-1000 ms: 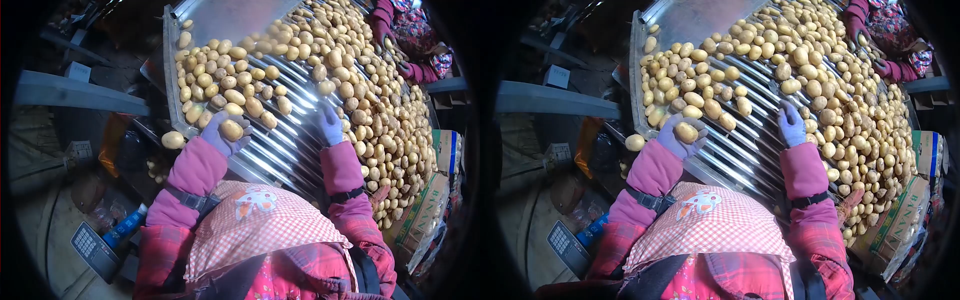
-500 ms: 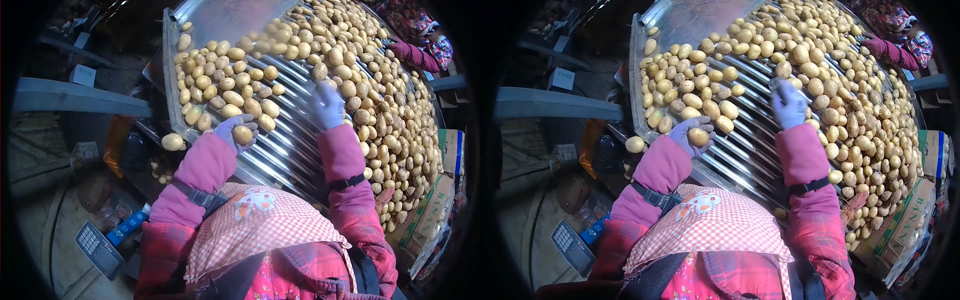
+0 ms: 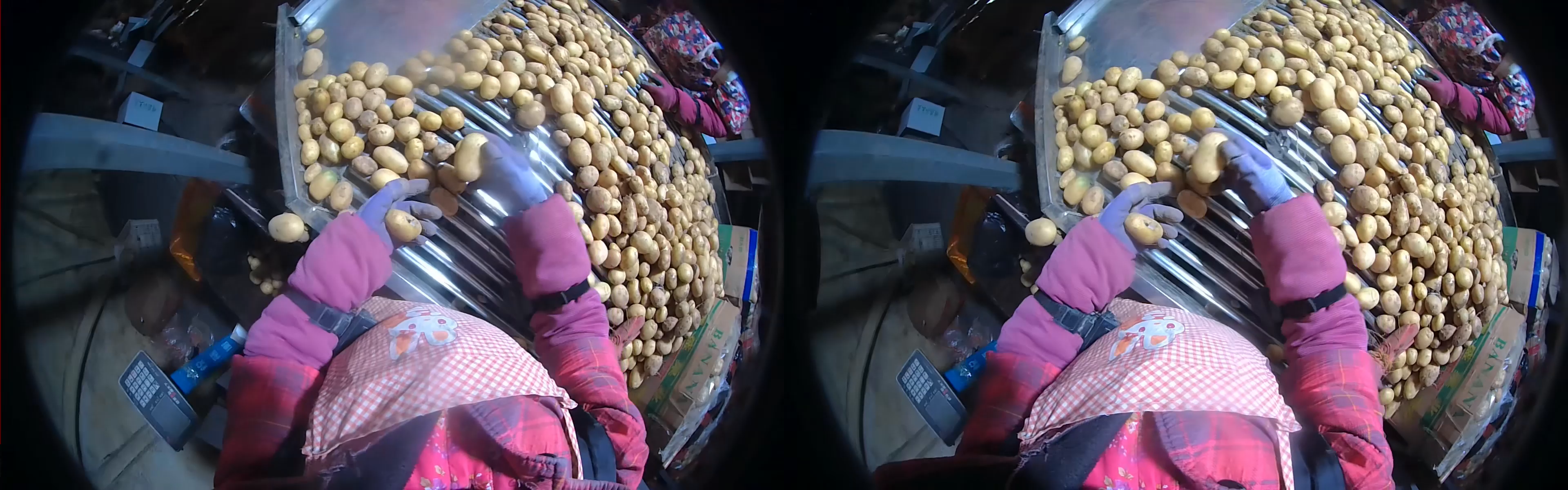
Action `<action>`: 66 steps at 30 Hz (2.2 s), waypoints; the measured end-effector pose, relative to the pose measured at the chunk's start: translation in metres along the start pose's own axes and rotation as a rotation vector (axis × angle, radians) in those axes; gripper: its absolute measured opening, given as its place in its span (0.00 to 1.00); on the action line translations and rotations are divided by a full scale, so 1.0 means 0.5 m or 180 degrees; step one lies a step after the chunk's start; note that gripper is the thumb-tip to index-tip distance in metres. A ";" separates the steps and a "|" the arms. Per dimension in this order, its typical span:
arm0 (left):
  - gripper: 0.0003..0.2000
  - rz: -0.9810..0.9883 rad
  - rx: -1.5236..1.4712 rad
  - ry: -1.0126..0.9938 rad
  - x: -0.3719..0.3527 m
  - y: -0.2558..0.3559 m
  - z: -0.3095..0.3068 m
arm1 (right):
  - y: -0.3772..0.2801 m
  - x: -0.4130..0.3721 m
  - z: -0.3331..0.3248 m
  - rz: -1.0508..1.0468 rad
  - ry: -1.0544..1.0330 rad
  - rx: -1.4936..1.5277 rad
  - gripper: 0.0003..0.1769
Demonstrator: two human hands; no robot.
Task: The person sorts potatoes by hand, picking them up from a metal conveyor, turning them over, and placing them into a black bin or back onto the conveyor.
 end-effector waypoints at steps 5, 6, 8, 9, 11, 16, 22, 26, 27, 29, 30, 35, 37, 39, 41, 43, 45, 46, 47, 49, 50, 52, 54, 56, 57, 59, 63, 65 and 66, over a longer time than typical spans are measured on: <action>0.29 0.0078 0.0100 -0.0046 0.000 0.008 0.006 | -0.008 -0.008 0.088 0.0318 -0.0678 0.1691 0.34; 0.30 0.0145 -0.0044 -0.0332 0.000 0.011 0.011 | -0.022 -0.017 0.094 0.0187 -0.0810 0.1598 0.34; 0.34 0.0189 -0.0353 -0.0600 -0.005 0.010 0.020 | -0.031 -0.033 0.101 -0.0096 -0.1034 0.0715 0.35; 0.33 0.0055 -0.1131 0.0055 -0.024 0.019 0.062 | -0.069 -0.047 0.108 -0.0205 -0.1089 0.0137 0.30; 0.31 0.0232 -0.0480 -0.0158 -0.025 0.024 0.007 | -0.028 -0.018 0.084 -0.0206 -0.0502 0.0185 0.24; 0.16 0.0397 -0.1433 -0.0871 -0.031 0.033 -0.019 | -0.053 -0.016 0.104 -0.1395 0.0350 -0.3136 0.21; 0.18 0.0235 -0.1338 -0.0858 -0.030 0.028 -0.030 | 0.025 0.004 0.199 -0.1415 0.0197 -0.4778 0.34; 0.20 0.0403 -0.1110 -0.0524 -0.028 0.029 -0.021 | 0.015 0.020 0.135 -0.1072 0.0341 -0.1669 0.34; 0.21 0.0440 -0.1114 -0.0415 -0.034 0.026 -0.012 | 0.033 0.022 0.115 -0.0344 0.0273 -0.0042 0.32; 0.23 0.0414 -0.1020 -0.0238 -0.038 0.024 0.004 | -0.038 0.007 0.087 0.0462 -0.0230 0.1356 0.28; 0.25 0.0507 -0.0916 -0.0228 -0.037 0.024 0.001 | -0.020 0.007 0.082 0.0791 0.0100 0.1762 0.25; 0.31 0.0524 -0.0617 -0.0107 -0.031 0.025 0.009 | 0.004 -0.004 0.087 0.0310 -0.0100 0.1184 0.24; 0.33 0.0457 -0.0685 -0.0152 -0.025 0.029 0.008 | 0.001 -0.005 0.094 0.0512 0.0020 0.1332 0.22; 0.35 0.0190 -0.0693 -0.0297 -0.027 0.034 0.012 | 0.009 0.012 0.085 0.0258 0.0032 0.0443 0.20; 0.36 0.0190 -0.0747 -0.0618 -0.023 0.034 0.014 | -0.016 0.010 0.091 0.0494 -0.0007 -0.0536 0.17; 0.34 0.0661 -0.0862 -0.0394 -0.013 0.023 0.019 | -0.064 -0.020 0.137 0.0585 0.0338 0.0196 0.17; 0.30 0.0708 -0.0856 -0.0625 -0.026 0.026 0.021 | -0.038 -0.009 0.131 0.0465 0.0126 0.0090 0.16; 0.27 0.0984 -0.0152 -0.0433 -0.041 0.021 0.021 | -0.028 -0.007 0.125 0.0199 -0.0125 0.0094 0.16; 0.25 0.1250 0.0549 -0.0229 -0.055 0.020 0.021 | -0.024 -0.006 0.116 -0.0063 -0.0376 0.0096 0.16; 0.20 0.2025 0.1175 -0.0761 -0.075 0.030 0.030 | -0.060 -0.017 0.086 -0.0165 -0.0352 0.0486 0.16; 0.20 0.1850 0.0681 -0.0775 -0.071 0.027 0.026 | -0.041 -0.014 0.065 0.0066 0.0229 0.0330 0.16; 0.20 0.1478 -0.0306 -0.0801 -0.059 0.015 0.017 | 0.014 -0.006 0.022 -0.0025 0.1210 -0.0597 0.17; 0.20 0.1071 -0.1288 -0.0792 -0.054 0.004 0.002 | 0.076 0.001 -0.047 -0.0689 0.1716 -0.2337 0.18; 0.23 0.1291 -0.1236 -0.1057 -0.064 0.018 -0.030 | 0.093 -0.004 -0.073 -0.0998 0.1841 -0.3591 0.19; 0.23 0.1334 -0.1213 -0.0632 -0.075 0.015 -0.046 | 0.106 -0.008 -0.081 -0.1149 0.1779 -0.3823 0.20; 0.25 0.1582 -0.1406 -0.0058 -0.109 0.028 -0.044 | 0.122 -0.011 -0.074 -0.1617 0.1673 -0.4430 0.20; 0.25 0.1287 -0.1979 -0.0410 -0.138 0.061 -0.055 | 0.114 -0.009 -0.061 -0.1224 0.1714 -0.4361 0.20; 0.30 0.1413 -0.1665 0.0141 -0.160 0.066 -0.033 | 0.112 -0.008 -0.059 -0.1378 0.1734 -0.4424 0.19; 0.25 0.1222 -0.2049 0.0217 -0.172 0.076 -0.018 | 0.111 -0.009 -0.058 -0.1503 0.1778 -0.4481 0.19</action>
Point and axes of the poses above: each hand's wrist, its own x-axis towards the middle knuckle, its own z-axis out of the palm, y = z × x, the point moved 1 cm from there along x, towards the middle knuckle, and after that the axes turned 3 degrees about y, right-handed, at the moved point
